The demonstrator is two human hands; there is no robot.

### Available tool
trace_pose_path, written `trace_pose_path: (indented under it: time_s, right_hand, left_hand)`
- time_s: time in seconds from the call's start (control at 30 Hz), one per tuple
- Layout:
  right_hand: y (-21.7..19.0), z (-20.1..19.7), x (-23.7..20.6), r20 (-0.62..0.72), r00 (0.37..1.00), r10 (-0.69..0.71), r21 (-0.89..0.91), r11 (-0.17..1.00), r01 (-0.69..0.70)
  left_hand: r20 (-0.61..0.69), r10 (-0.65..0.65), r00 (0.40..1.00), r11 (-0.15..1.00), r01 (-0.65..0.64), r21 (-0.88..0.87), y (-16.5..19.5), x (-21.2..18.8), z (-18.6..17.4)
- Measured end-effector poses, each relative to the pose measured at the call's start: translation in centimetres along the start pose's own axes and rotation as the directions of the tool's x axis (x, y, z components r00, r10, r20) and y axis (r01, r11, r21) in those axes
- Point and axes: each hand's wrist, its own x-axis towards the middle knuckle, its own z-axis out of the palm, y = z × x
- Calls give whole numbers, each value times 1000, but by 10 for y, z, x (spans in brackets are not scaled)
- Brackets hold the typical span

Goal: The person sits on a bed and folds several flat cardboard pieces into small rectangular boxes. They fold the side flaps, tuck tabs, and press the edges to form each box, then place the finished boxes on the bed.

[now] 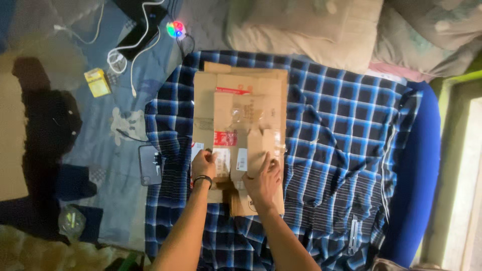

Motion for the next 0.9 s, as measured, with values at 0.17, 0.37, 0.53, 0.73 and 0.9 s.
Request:
trace_pose_path:
  time_s: [0.17, 0.37, 0.53, 0.73, 0.9]
  right_hand:
    - [23, 3, 17, 196, 954, 225, 280, 920, -274]
    - [52, -37, 11, 101, 995, 28, 772, 629, -96]
    - [48, -109, -18, 280, 956, -90, 899, 373, -229]
    - [58, -166, -24, 157, 956, -246, 890, 456, -28]
    - [92, -204, -16, 449, 835, -319, 891, 230, -391]
  left_hand:
    - [-101, -116, 988, 989, 124, 75, -4, 2, -16]
    - [202, 81, 976, 934, -4, -356, 24, -51, -13]
    - [507, 404, 761, 636, 164, -754, 101, -104, -7]
    - [429, 411, 805, 781, -67, -622, 187, -140, -5]
    - [398, 373, 838, 690, 36, -723, 207, -148, 8]
